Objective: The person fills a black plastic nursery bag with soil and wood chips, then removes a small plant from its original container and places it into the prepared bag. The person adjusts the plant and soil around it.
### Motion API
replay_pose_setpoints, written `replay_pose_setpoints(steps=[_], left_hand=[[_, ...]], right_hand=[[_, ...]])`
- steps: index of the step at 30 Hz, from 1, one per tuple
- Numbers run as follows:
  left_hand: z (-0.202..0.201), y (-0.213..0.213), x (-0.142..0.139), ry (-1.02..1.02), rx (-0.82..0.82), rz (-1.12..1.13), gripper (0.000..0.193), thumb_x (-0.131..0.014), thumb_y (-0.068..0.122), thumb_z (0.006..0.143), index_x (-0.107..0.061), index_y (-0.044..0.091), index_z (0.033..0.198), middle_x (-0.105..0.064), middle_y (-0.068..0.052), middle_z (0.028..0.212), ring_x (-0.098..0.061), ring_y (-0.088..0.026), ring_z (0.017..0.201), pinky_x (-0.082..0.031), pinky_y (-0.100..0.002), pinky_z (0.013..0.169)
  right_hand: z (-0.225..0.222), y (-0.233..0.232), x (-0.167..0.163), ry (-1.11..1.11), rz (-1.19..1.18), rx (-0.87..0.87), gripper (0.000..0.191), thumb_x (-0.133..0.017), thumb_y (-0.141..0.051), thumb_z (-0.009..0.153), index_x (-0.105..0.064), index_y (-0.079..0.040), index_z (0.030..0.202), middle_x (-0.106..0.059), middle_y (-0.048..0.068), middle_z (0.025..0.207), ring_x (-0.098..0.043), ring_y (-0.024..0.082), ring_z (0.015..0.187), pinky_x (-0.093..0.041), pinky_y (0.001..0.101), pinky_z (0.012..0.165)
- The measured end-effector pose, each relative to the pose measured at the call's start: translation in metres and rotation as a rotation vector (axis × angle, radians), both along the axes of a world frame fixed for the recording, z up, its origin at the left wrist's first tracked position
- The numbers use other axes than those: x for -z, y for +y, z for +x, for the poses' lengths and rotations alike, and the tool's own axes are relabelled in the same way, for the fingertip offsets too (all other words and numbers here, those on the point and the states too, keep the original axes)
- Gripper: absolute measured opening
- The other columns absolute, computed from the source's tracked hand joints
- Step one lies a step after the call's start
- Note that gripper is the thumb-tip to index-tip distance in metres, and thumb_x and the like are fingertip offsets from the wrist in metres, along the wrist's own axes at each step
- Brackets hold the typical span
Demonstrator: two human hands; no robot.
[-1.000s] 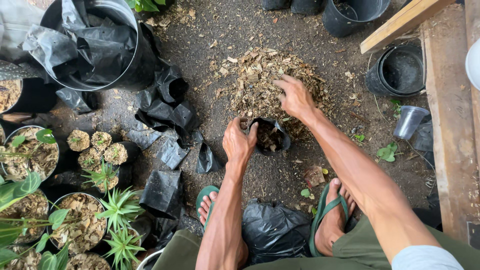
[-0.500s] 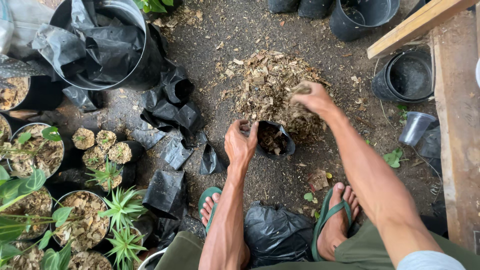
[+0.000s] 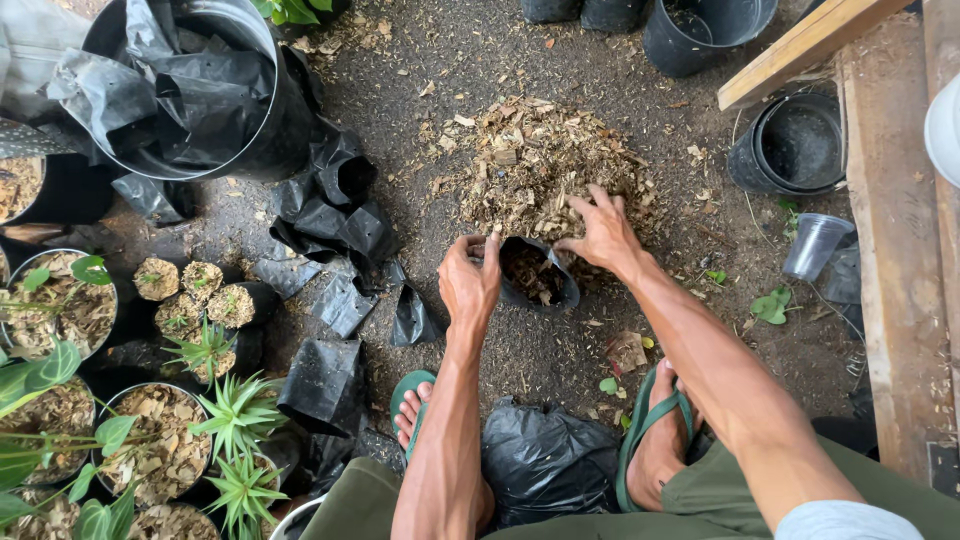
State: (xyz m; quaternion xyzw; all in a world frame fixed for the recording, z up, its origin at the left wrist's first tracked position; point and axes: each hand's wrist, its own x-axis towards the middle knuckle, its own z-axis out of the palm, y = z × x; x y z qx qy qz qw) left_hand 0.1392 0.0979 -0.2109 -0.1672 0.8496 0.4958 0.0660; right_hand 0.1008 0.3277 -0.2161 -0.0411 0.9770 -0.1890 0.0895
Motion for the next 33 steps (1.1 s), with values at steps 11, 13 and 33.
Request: replay_pose_setpoints(steps=[11, 13, 33], left_hand=[[0.005, -0.004, -0.005, 0.022, -0.029, 0.022, 0.041, -0.067, 0.038, 0.092, -0.073, 0.002, 0.11, -0.077, -0.016, 0.094, -0.075, -0.025, 0.081, -0.061, -0.042, 0.073], [0.006, -0.003, -0.007, 0.028, -0.029, 0.017, 0.04, -0.067, 0.038, 0.092, -0.074, 0.003, 0.108, -0.077, -0.015, 0.092, -0.075, -0.026, 0.078, -0.06, -0.043, 0.071], [0.026, 0.002, -0.011, -0.281, 0.212, -0.313, 0.037, -0.077, 0.037, 0.078, -0.077, 0.003, 0.094, -0.075, -0.022, 0.099, -0.073, -0.038, 0.096, -0.056, -0.048, 0.09]], right_hand=[[-0.011, 0.038, -0.033, -0.53, -1.372, 0.933, 0.074, -0.082, -0.025, 0.079, -0.044, -0.005, 0.139, -0.06, 0.026, 0.139, -0.061, 0.037, 0.129, -0.043, 0.0591, 0.111], [-0.008, 0.04, -0.045, -0.455, -1.453, 0.954, 0.095, -0.08, -0.041, 0.073, -0.036, -0.008, 0.15, -0.052, 0.023, 0.146, -0.052, 0.039, 0.134, -0.031, 0.0654, 0.112], [0.045, -0.029, -0.03, -0.58, -1.411, 0.404, 0.029, -0.072, -0.023, 0.096, -0.057, -0.004, 0.112, -0.068, 0.019, 0.107, -0.07, 0.03, 0.098, -0.06, 0.0505, 0.093]])
